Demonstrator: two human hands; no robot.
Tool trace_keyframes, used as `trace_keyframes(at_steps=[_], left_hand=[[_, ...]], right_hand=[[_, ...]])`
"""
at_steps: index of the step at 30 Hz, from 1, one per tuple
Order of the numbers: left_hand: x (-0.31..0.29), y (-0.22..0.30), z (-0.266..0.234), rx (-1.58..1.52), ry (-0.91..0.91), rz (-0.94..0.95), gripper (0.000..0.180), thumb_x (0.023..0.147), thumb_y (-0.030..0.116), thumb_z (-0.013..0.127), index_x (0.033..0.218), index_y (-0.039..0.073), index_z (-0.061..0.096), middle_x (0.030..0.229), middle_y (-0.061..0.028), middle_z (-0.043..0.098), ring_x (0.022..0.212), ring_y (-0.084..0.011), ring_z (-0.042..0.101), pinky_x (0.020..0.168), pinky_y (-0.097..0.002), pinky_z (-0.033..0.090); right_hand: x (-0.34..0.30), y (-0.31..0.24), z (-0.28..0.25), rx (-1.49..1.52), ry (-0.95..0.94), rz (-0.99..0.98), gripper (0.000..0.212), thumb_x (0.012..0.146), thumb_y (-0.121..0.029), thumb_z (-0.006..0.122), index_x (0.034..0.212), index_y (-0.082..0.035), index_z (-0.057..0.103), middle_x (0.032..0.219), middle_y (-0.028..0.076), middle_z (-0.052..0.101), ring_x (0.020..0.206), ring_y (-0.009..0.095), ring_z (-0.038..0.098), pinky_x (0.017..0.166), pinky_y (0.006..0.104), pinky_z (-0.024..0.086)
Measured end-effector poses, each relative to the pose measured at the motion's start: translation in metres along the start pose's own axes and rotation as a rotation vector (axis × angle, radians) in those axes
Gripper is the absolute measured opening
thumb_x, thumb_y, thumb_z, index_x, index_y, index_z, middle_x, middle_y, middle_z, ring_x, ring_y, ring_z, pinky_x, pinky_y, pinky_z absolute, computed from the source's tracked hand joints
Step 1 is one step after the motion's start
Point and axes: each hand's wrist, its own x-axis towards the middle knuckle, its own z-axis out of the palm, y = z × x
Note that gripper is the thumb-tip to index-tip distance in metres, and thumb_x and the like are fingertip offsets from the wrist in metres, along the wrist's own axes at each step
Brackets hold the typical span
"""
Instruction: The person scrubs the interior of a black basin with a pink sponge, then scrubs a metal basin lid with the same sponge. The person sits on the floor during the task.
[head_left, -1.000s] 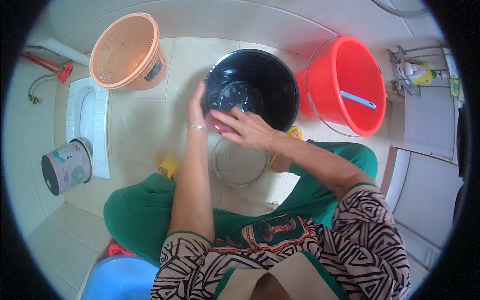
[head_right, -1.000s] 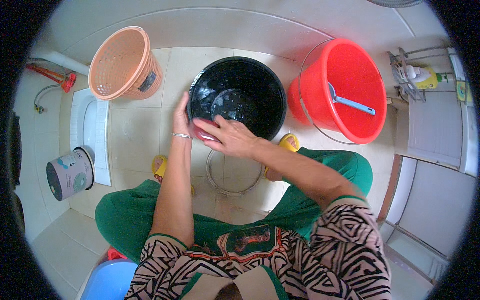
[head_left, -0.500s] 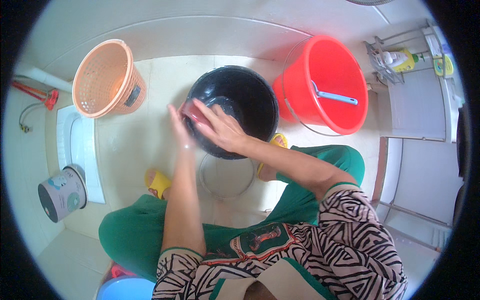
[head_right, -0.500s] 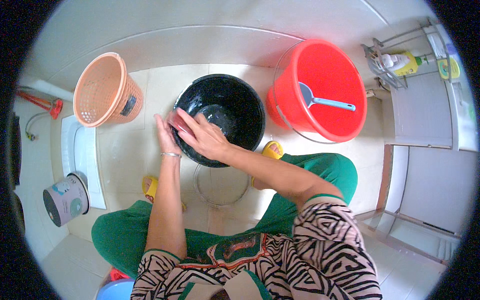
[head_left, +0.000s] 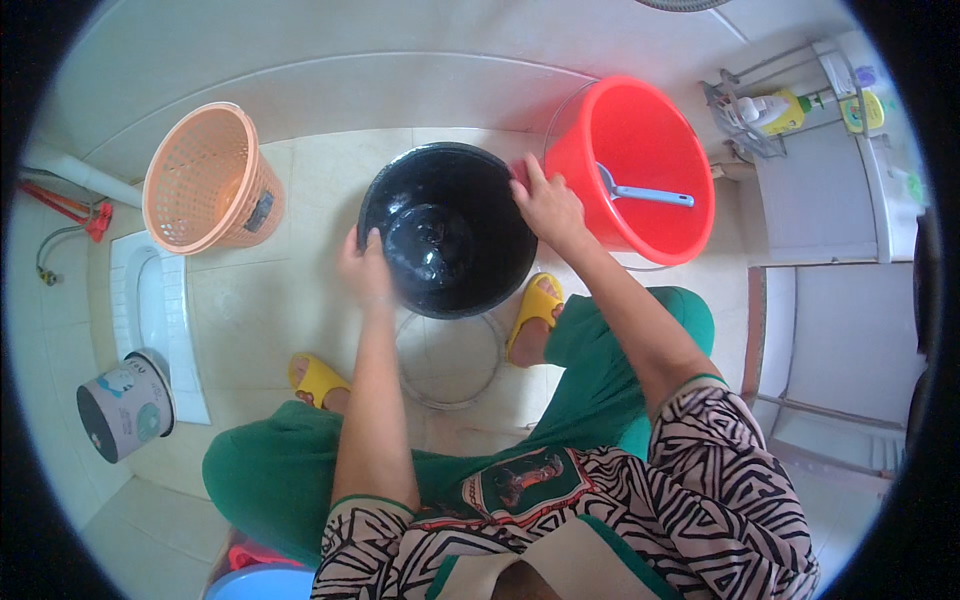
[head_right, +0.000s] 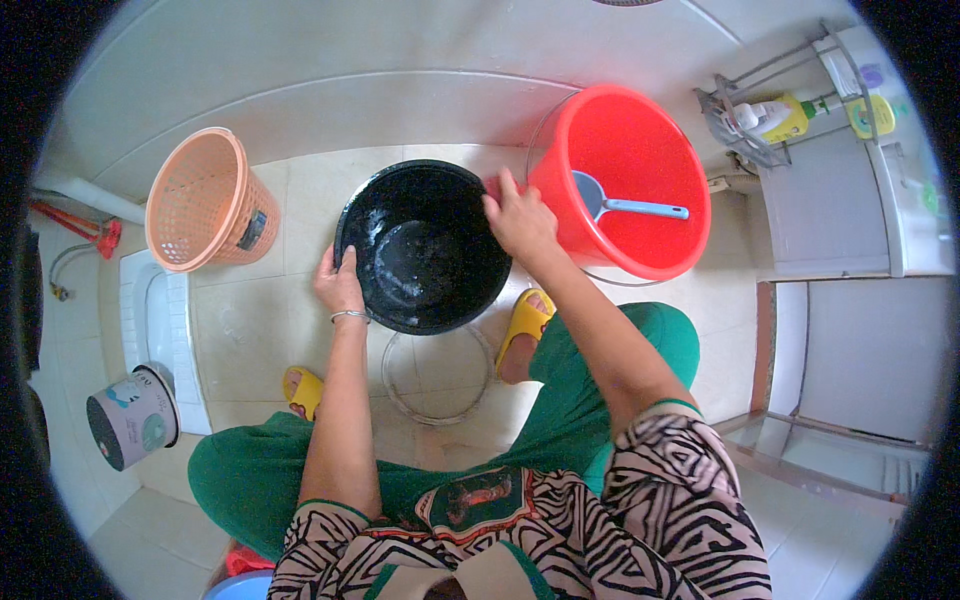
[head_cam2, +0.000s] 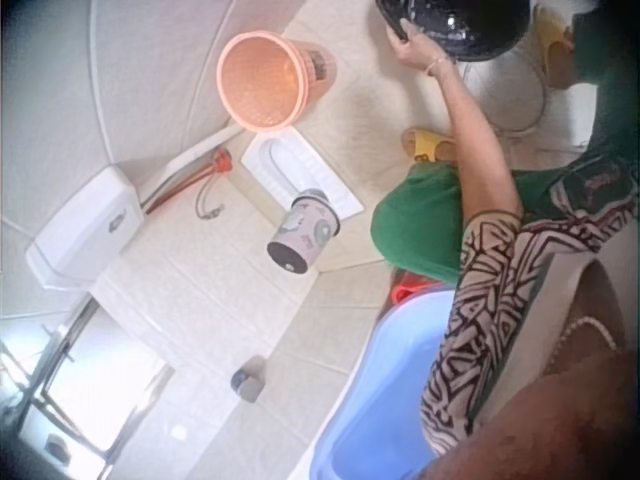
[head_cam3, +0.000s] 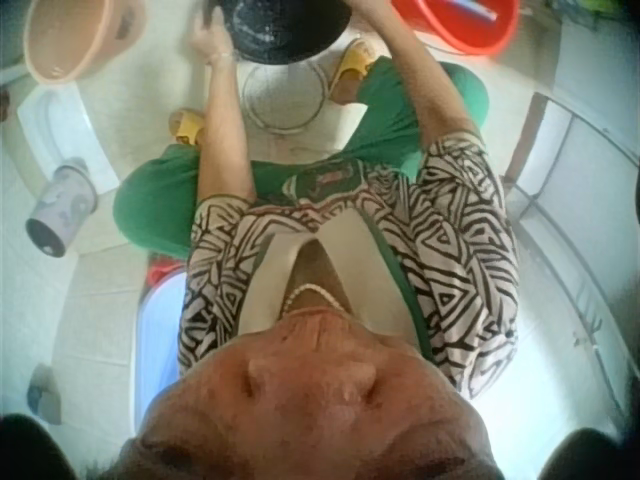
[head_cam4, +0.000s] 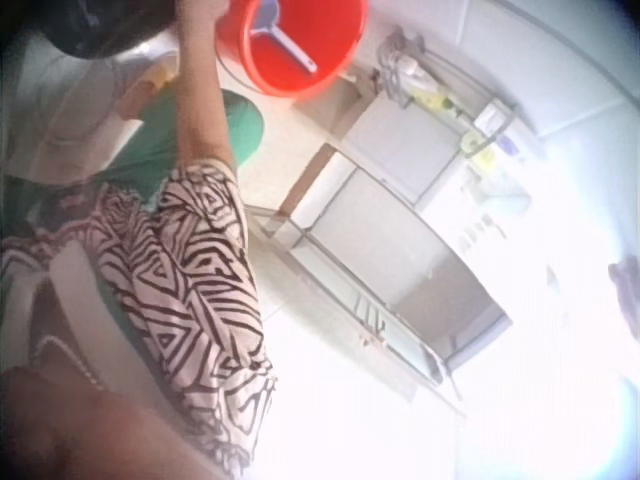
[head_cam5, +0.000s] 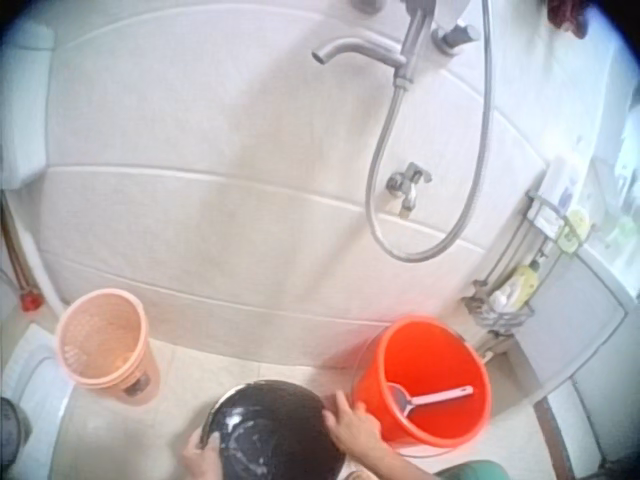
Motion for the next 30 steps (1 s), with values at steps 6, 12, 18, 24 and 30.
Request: trace_keyframes(at_steps=[6,12,18,24,30], left_hand=[[0.006,-0.012,-0.004,0.103,-0.057,0.026,0.033,0.086,0.010,0.063,0.116,-0.001,0.062,0.105,-0.0120,0.067,0.094,-0.0211,0.064,0.086,-0.0319,0.048],[0.015,-0.026,-0.013,0.395,-0.041,0.131,0.037,0.083,0.016,0.067,0.116,0.002,0.063,0.105,-0.0140,0.061,0.098,-0.0267,0.061,0.089,-0.0357,0.046],[0.013,-0.025,-0.010,0.318,-0.043,0.131,0.037,0.082,0.010,0.065,0.117,-0.001,0.062,0.109,-0.0161,0.064,0.100,-0.0268,0.062,0.090,-0.0353,0.046],[0.009,-0.021,-0.008,0.196,-0.038,0.095,0.036,0.080,0.006,0.063,0.116,0.000,0.063,0.107,-0.0156,0.067,0.097,-0.0238,0.064,0.089,-0.0328,0.047],[0.009,-0.031,0.001,0.119,0.091,0.096,0.034,0.076,0.004,0.062,0.110,0.000,0.066,0.106,-0.0155,0.067,0.096,-0.0263,0.065,0.088,-0.0348,0.048]], right_hand=[[-0.045,0.035,0.025,-0.207,0.204,-0.247,0.066,0.089,-0.042,0.056,0.145,-0.019,0.031,0.091,0.022,0.054,0.078,0.037,0.063,0.068,0.0476,0.051],[0.012,0.007,0.015,-0.216,0.258,-0.392,0.061,0.088,-0.035,0.061,0.141,-0.019,0.035,0.091,0.020,0.053,0.076,0.034,0.062,0.064,0.0442,0.050],[0.051,-0.035,0.007,-0.260,0.328,-0.923,0.052,0.085,-0.028,0.061,0.132,-0.019,0.042,0.095,0.014,0.056,0.084,0.028,0.061,0.073,0.0405,0.047],[0.046,-0.010,-0.013,-0.539,0.195,-1.017,0.042,0.087,-0.016,0.049,0.129,-0.012,0.049,0.103,0.012,0.054,0.085,0.025,0.061,0.073,0.0384,0.048],[-0.056,0.004,-0.019,-0.528,-0.348,-0.617,0.052,0.083,-0.028,0.061,0.130,-0.008,0.049,0.104,0.019,0.053,0.086,0.031,0.064,0.071,0.0420,0.053]])
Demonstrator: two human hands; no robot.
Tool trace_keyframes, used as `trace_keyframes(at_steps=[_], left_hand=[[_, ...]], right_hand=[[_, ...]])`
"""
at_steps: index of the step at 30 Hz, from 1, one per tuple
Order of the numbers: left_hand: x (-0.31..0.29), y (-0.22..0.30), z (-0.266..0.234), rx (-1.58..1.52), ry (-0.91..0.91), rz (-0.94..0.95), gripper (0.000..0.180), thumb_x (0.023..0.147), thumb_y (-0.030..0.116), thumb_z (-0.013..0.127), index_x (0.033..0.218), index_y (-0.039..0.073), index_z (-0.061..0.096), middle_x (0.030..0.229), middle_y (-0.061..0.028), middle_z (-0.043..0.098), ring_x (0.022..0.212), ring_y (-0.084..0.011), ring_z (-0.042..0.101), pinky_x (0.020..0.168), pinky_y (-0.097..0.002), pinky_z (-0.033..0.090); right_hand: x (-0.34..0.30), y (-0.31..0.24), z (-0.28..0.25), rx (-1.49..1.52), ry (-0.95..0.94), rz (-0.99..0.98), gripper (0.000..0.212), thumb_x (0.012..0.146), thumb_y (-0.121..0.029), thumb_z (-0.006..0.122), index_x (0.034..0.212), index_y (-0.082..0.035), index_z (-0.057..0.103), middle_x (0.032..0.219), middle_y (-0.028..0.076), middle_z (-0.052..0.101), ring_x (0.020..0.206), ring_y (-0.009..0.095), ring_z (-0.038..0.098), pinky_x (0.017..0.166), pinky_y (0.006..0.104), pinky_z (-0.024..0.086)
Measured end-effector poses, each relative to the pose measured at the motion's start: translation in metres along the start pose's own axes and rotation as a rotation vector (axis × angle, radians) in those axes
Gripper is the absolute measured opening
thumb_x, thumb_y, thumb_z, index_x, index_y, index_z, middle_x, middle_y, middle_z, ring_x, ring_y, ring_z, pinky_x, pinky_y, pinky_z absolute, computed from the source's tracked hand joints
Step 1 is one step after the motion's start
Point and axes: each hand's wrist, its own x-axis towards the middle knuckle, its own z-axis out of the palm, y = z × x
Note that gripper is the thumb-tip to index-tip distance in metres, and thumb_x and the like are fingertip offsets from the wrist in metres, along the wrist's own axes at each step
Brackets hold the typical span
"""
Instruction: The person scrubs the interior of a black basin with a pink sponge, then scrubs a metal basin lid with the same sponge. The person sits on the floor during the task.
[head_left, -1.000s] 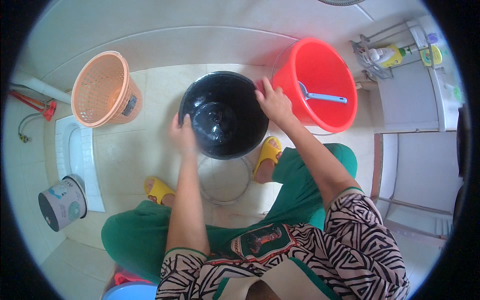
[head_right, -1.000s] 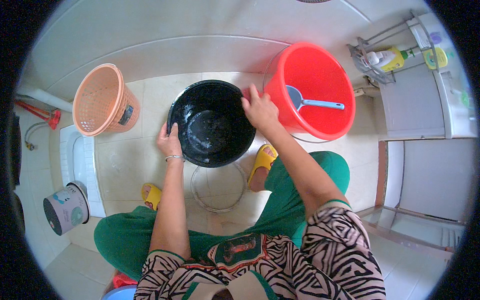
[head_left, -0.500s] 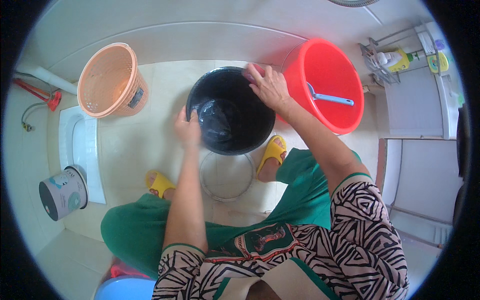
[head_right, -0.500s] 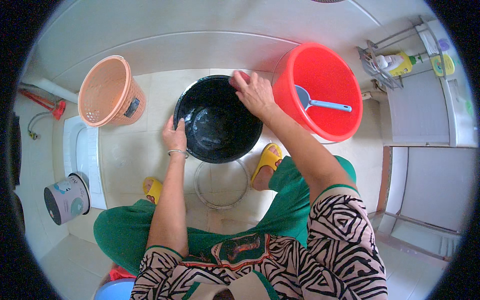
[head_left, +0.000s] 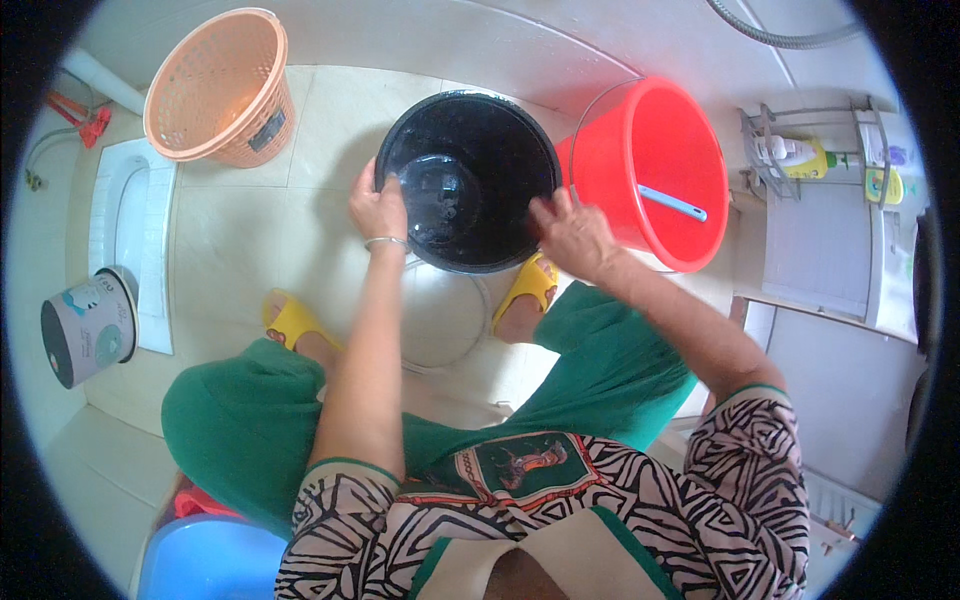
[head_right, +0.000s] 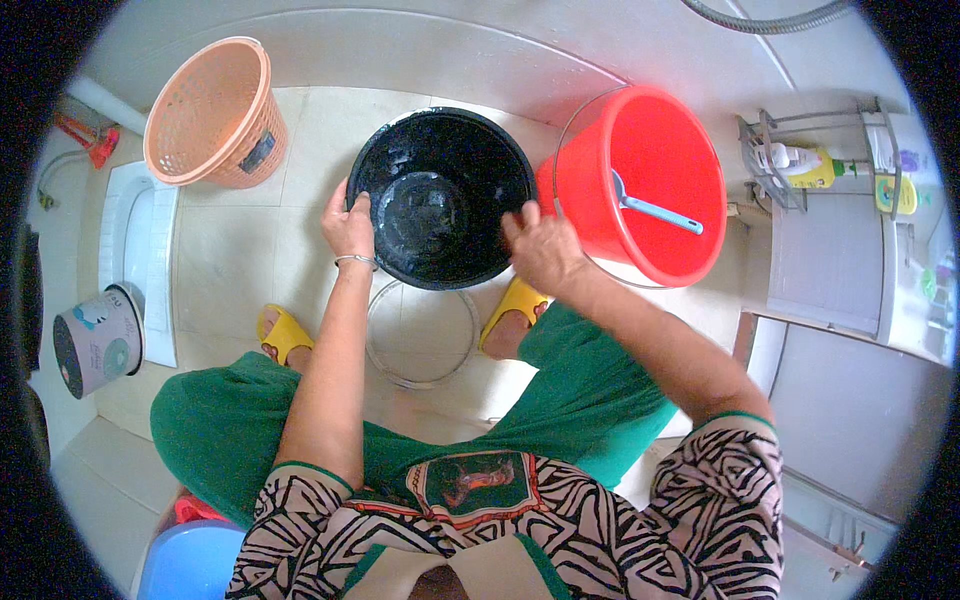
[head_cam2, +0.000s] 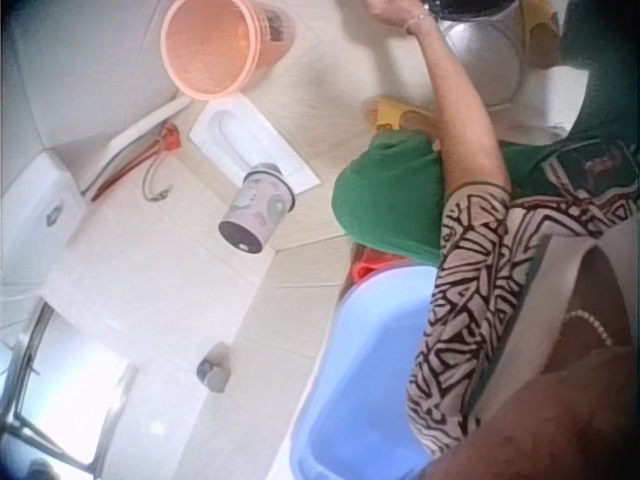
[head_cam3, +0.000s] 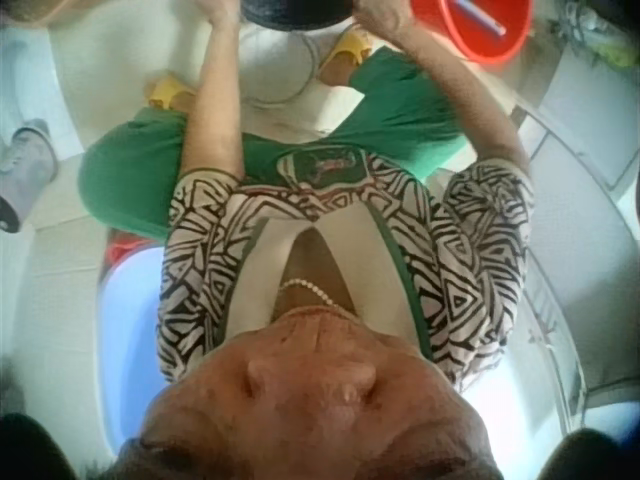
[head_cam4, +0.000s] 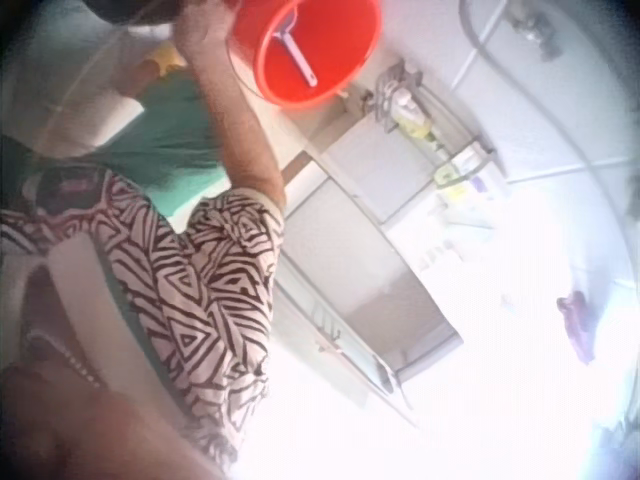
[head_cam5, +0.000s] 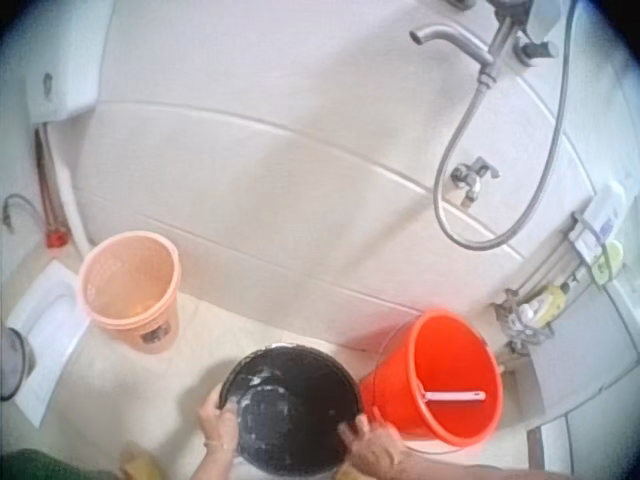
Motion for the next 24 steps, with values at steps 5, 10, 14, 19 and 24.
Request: trace_keyframes(at_steps=[5,10,14,19,24], left_hand=[[-0.002,0.001,-0.001,0.005,0.052,-0.011,0.035,0.075,0.004,0.064,0.109,-0.001,0.066,0.104,-0.0163,0.067,0.095,-0.0282,0.065,0.088,-0.0358,0.048],[-0.005,0.009,-0.005,0.030,-0.013,0.010,0.040,0.075,0.005,0.066,0.115,0.003,0.065,0.104,-0.0171,0.067,0.098,-0.0280,0.064,0.090,-0.0347,0.047],[0.000,0.005,-0.001,0.118,-0.102,0.093,0.042,0.077,0.003,0.066,0.119,0.005,0.064,0.103,-0.0134,0.065,0.093,-0.0230,0.063,0.087,-0.0310,0.047],[0.004,0.003,-0.005,0.222,-0.113,0.129,0.040,0.080,0.003,0.066,0.120,0.004,0.063,0.100,-0.0110,0.065,0.091,-0.0190,0.064,0.085,-0.0294,0.048],[0.000,0.015,-0.006,0.138,-0.198,0.080,0.044,0.084,0.010,0.066,0.127,0.004,0.058,0.116,-0.0151,0.065,0.102,-0.0194,0.063,0.091,-0.0287,0.046]], right_hand=[[0.009,-0.055,-0.009,0.445,-0.244,-0.026,0.057,0.084,-0.040,0.060,0.132,-0.011,0.052,0.113,0.021,0.054,0.100,0.038,0.061,0.088,0.0445,0.050],[0.016,-0.023,-0.018,0.266,-0.314,-0.088,0.056,0.084,-0.044,0.060,0.133,-0.019,0.053,0.112,0.019,0.055,0.104,0.036,0.060,0.092,0.0434,0.048],[0.047,0.032,-0.025,-0.204,0.039,-0.067,0.051,0.080,-0.032,0.064,0.127,-0.016,0.051,0.107,0.015,0.052,0.088,0.030,0.062,0.079,0.0424,0.050],[0.089,0.018,-0.006,0.261,0.282,0.157,0.059,0.088,-0.040,0.059,0.137,-0.012,0.043,0.119,0.023,0.049,0.103,0.037,0.058,0.090,0.0435,0.047],[0.101,-0.035,0.033,1.400,0.681,0.603,0.060,0.091,-0.041,0.051,0.134,0.000,0.043,0.122,0.028,0.055,0.115,0.039,0.053,0.097,0.0437,0.042]])
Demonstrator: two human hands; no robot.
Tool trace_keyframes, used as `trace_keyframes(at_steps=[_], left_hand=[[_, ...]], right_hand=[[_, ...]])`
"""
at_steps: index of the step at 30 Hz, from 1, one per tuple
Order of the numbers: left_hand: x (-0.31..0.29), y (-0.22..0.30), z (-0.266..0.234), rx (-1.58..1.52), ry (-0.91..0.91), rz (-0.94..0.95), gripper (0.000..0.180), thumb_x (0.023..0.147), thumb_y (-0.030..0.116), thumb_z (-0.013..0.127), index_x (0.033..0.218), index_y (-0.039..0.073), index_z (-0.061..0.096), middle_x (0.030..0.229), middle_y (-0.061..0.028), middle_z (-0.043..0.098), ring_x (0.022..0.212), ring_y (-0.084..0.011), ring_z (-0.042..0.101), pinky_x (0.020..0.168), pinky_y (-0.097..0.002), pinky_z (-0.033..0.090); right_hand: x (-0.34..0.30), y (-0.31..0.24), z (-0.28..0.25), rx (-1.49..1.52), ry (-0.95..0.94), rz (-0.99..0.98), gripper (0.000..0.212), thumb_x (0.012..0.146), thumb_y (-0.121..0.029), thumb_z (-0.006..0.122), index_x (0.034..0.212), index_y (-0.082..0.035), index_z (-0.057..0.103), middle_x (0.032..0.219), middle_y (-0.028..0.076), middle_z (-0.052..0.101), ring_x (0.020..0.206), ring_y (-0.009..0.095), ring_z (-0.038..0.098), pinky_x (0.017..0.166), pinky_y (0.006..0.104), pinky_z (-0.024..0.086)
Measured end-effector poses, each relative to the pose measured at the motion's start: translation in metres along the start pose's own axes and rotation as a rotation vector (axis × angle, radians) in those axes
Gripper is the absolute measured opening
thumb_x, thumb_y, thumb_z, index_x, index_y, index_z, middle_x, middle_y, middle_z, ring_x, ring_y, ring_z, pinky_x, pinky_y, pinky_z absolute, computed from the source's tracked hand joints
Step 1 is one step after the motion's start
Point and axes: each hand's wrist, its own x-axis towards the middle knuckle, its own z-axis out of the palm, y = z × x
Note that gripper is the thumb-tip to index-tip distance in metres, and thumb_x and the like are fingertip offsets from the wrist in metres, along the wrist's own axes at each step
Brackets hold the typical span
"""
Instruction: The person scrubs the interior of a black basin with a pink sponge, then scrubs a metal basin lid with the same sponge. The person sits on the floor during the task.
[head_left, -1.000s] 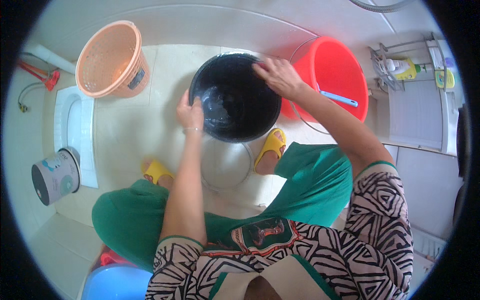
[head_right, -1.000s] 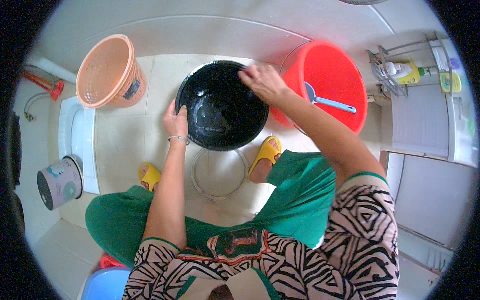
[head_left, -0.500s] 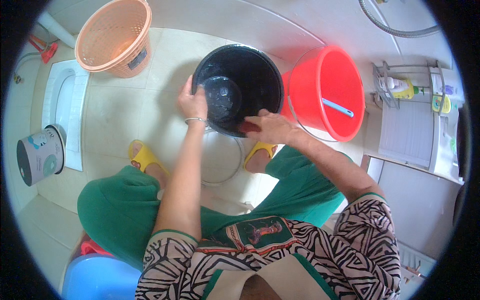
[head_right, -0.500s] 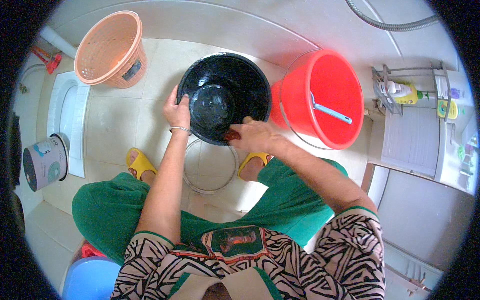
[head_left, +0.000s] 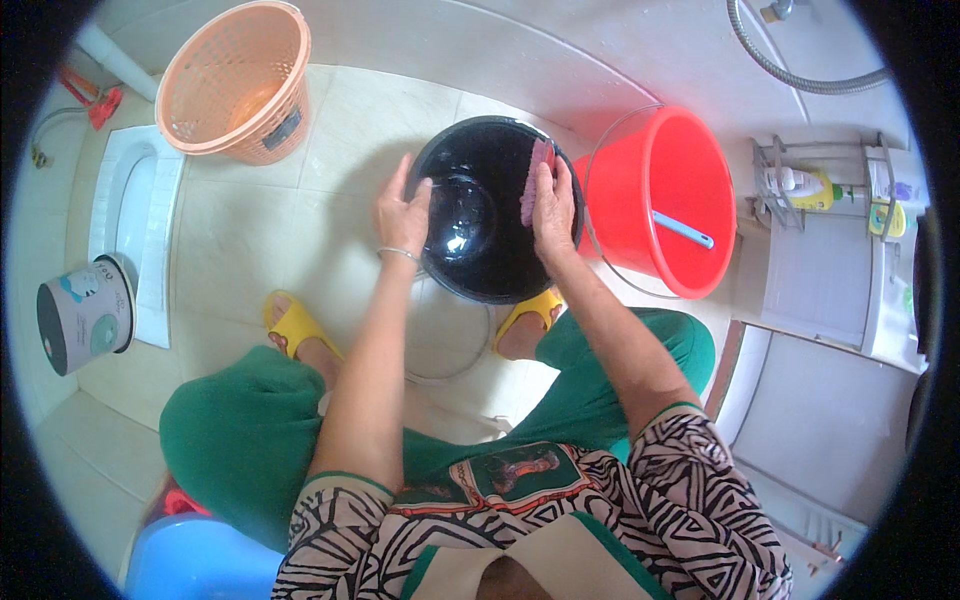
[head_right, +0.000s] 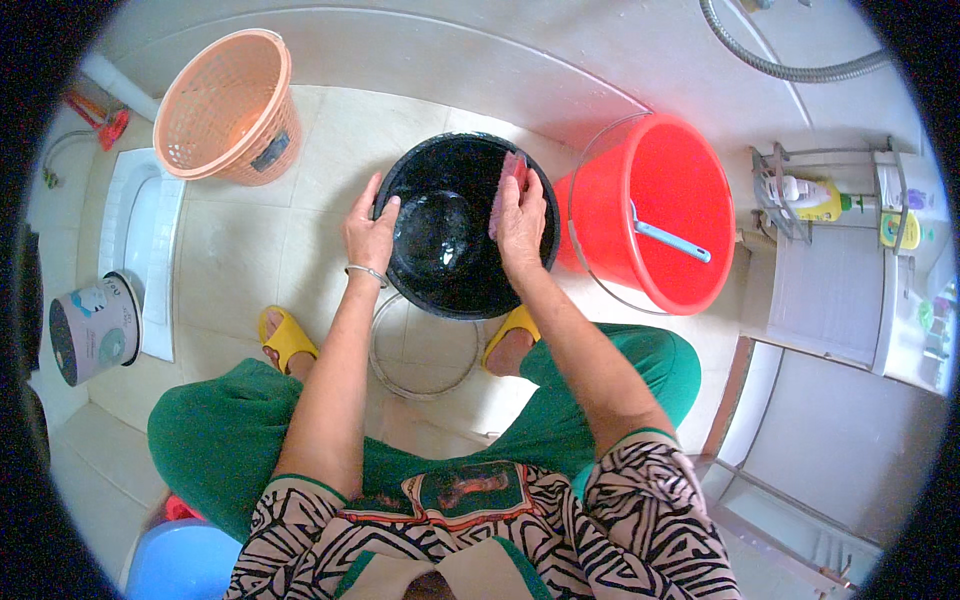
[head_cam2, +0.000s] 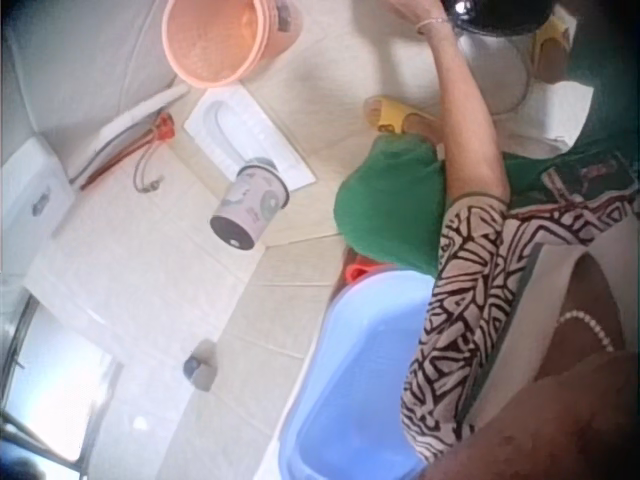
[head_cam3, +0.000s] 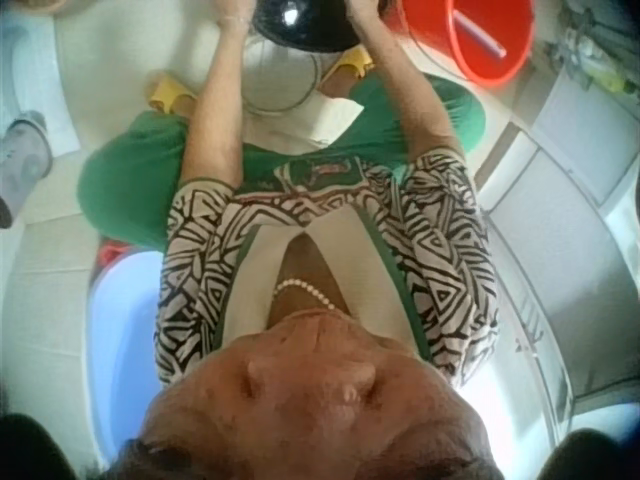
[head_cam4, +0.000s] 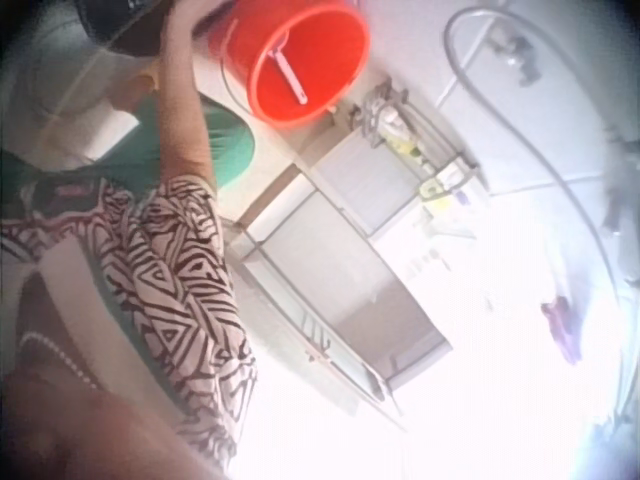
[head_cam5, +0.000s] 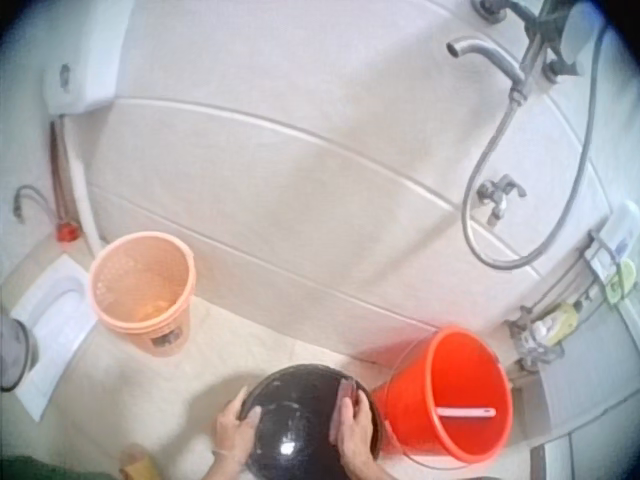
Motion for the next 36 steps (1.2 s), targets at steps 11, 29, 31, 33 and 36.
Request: trace_keyframes(at_steps=[11,29,31,33,36], left_hand=[[0.001,0.002,0.001,-0.061,-0.121,-0.063,0.044,0.091,0.026,0.061,0.129,0.004,0.055,0.118,-0.0149,0.064,0.107,-0.0191,0.060,0.093,-0.0294,0.044],[-0.015,-0.008,0.023,-0.021,0.033,0.030,0.046,0.100,0.032,0.039,0.127,-0.001,0.055,0.121,-0.0202,0.059,0.113,-0.0325,0.056,0.100,-0.0378,0.039],[-0.018,-0.005,0.023,0.009,0.056,0.047,0.043,0.099,0.029,0.042,0.127,-0.001,0.055,0.118,-0.0203,0.059,0.111,-0.0325,0.057,0.098,-0.0379,0.041],[-0.019,-0.003,0.022,0.055,0.079,0.081,0.042,0.099,0.028,0.043,0.127,-0.001,0.055,0.117,-0.0206,0.060,0.109,-0.0322,0.057,0.096,-0.0380,0.042],[-0.020,-0.001,0.023,0.046,0.076,0.065,0.042,0.098,0.028,0.045,0.126,-0.001,0.056,0.115,-0.0206,0.060,0.107,-0.0311,0.058,0.094,-0.0378,0.043]], right_hand=[[0.007,-0.020,0.089,0.426,0.355,0.062,0.047,0.096,-0.039,0.045,0.124,-0.002,0.047,0.108,0.013,0.056,0.100,0.020,0.054,0.089,0.0375,0.042],[-0.011,-0.048,0.089,0.187,0.045,0.032,0.059,0.097,-0.045,0.039,0.133,0.002,0.034,0.099,0.030,0.055,0.095,0.043,0.052,0.085,0.0459,0.043],[0.012,-0.048,0.087,0.307,0.311,0.072,0.054,0.097,-0.051,0.037,0.114,-0.001,0.048,0.079,0.020,0.061,0.070,0.037,0.060,0.067,0.0452,0.049],[0.033,-0.040,0.067,0.756,0.390,0.322,0.048,0.097,-0.054,0.037,0.098,-0.007,0.047,0.061,0.008,0.055,0.049,0.024,0.055,0.047,0.0376,0.045],[0.047,-0.040,0.055,1.147,0.441,0.415,0.041,0.098,-0.051,0.037,0.090,-0.011,0.045,0.053,0.002,0.046,0.035,0.015,0.041,0.031,0.0302,0.033]])
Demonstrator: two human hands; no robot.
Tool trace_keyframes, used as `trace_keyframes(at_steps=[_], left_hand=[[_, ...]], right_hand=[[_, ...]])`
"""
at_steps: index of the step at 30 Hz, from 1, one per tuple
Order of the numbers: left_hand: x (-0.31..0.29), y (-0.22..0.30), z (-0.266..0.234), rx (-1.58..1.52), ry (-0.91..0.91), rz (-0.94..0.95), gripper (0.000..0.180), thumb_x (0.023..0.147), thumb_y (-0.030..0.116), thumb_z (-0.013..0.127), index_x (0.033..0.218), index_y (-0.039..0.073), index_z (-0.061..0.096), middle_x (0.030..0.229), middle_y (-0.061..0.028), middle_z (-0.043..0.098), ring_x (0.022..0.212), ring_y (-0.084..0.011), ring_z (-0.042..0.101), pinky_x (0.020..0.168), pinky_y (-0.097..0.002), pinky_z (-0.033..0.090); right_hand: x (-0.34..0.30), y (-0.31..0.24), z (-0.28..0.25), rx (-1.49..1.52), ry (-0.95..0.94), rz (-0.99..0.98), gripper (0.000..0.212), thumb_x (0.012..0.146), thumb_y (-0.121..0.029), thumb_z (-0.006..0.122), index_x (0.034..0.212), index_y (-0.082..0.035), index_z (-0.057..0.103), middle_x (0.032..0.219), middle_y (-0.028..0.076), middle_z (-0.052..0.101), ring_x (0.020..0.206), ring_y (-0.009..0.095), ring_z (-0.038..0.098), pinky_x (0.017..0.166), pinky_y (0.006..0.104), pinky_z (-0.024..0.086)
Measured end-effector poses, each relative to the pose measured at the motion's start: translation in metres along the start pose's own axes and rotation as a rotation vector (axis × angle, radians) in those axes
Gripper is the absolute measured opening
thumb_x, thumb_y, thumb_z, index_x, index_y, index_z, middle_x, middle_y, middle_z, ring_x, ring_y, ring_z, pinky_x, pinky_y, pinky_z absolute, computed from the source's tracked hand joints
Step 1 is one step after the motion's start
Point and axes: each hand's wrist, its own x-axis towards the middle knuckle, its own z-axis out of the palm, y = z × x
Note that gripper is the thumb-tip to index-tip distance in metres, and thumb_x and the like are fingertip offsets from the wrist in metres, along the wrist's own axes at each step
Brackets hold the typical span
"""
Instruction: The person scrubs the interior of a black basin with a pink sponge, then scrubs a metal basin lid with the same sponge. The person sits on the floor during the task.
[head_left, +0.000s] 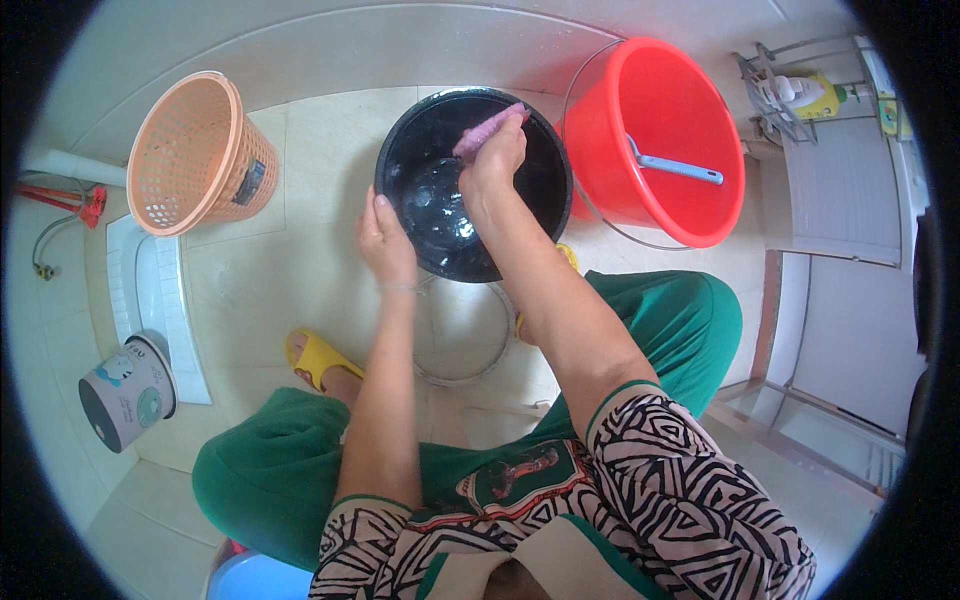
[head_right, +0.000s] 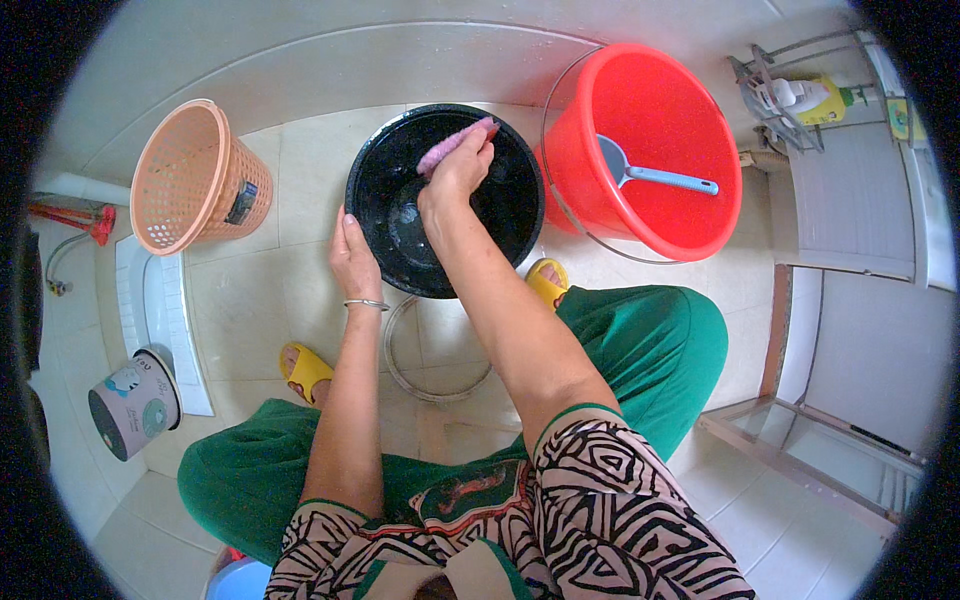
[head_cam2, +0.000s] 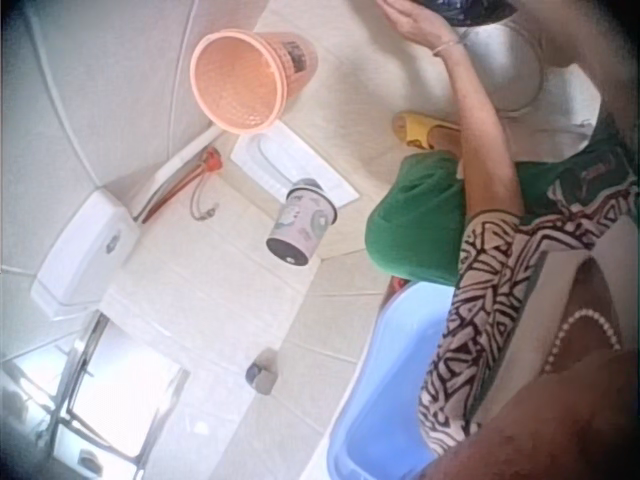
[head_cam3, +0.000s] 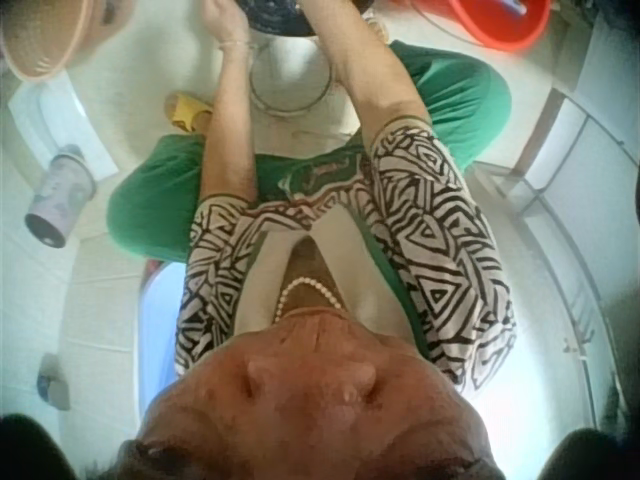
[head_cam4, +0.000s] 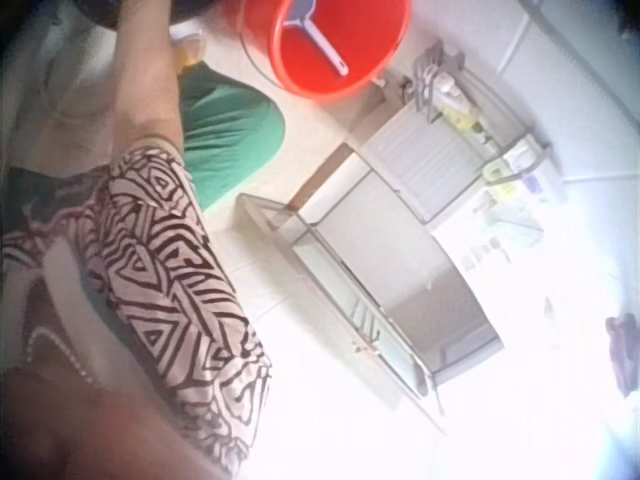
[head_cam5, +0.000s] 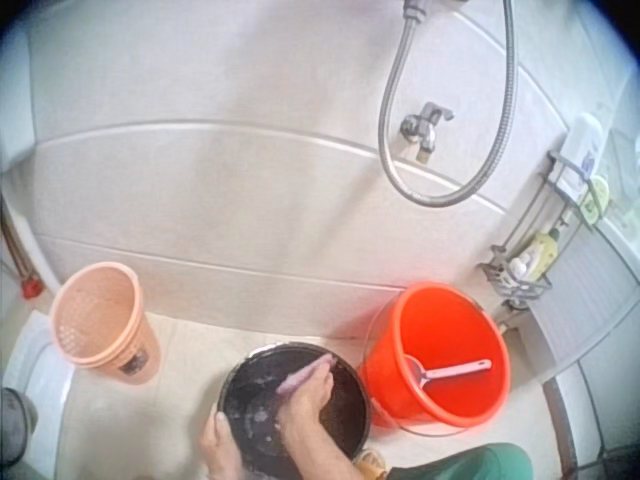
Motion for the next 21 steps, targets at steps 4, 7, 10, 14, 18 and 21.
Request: trace_keyframes(at_steps=[4,7,10,14,18,21], left_hand=[[0.006,-0.004,-0.002,-0.008,-0.090,-0.063,0.044,0.099,0.031,0.045,0.126,-0.001,0.056,0.119,-0.0211,0.060,0.110,-0.0300,0.057,0.096,-0.0370,0.042],[0.017,-0.010,-0.007,-0.052,-0.107,-0.101,0.046,0.100,0.034,0.042,0.127,0.000,0.056,0.120,-0.0214,0.060,0.111,-0.0290,0.057,0.097,-0.0363,0.042],[0.030,-0.015,-0.020,-0.251,-0.178,-0.165,0.048,0.102,0.035,0.036,0.124,-0.002,0.057,0.114,-0.0139,0.064,0.104,-0.0211,0.059,0.093,-0.0329,0.044],[0.029,-0.009,-0.025,-0.504,-0.095,-0.302,0.043,0.102,0.030,0.040,0.121,-0.003,0.059,0.107,-0.0076,0.065,0.097,-0.0148,0.060,0.087,-0.0285,0.047],[0.026,-0.001,-0.029,-0.658,-0.033,-0.409,0.038,0.100,0.027,0.046,0.119,-0.004,0.059,0.105,-0.0098,0.066,0.094,-0.0178,0.062,0.084,-0.0304,0.050],[0.031,-0.009,-0.034,-0.779,-0.075,-0.412,0.037,0.099,0.026,0.048,0.119,-0.004,0.059,0.107,-0.0111,0.065,0.095,-0.0199,0.062,0.086,-0.0322,0.050]], right_hand=[[-0.026,0.011,0.012,-0.382,-0.071,-0.103,0.042,0.098,-0.048,0.040,0.080,-0.010,0.047,0.057,0.006,0.050,0.042,0.018,0.047,0.039,0.0340,0.038],[-0.067,0.023,-0.011,-0.909,-0.503,-0.215,0.057,0.095,-0.047,0.048,0.128,0.000,0.050,0.094,0.018,0.063,0.090,0.029,0.063,0.080,0.0368,0.048],[-0.099,0.017,-0.058,-1.108,-0.919,-0.324,0.052,0.094,-0.041,0.047,0.127,-0.002,0.047,0.096,0.029,0.059,0.086,0.045,0.059,0.082,0.0444,0.048],[-0.096,-0.015,-0.091,-1.414,-1.332,-0.270,0.062,0.094,-0.040,0.048,0.142,-0.002,0.037,0.113,0.032,0.051,0.097,0.046,0.057,0.089,0.0445,0.047],[-0.084,-0.037,-0.092,-1.557,-1.518,-0.229,0.059,0.096,-0.041,0.047,0.140,-0.003,0.040,0.108,0.026,0.051,0.097,0.041,0.057,0.089,0.0410,0.045],[-0.091,-0.024,-0.088,-1.441,-1.464,-0.219,0.058,0.095,-0.042,0.047,0.138,-0.002,0.042,0.105,0.027,0.054,0.099,0.040,0.057,0.089,0.0407,0.045]])
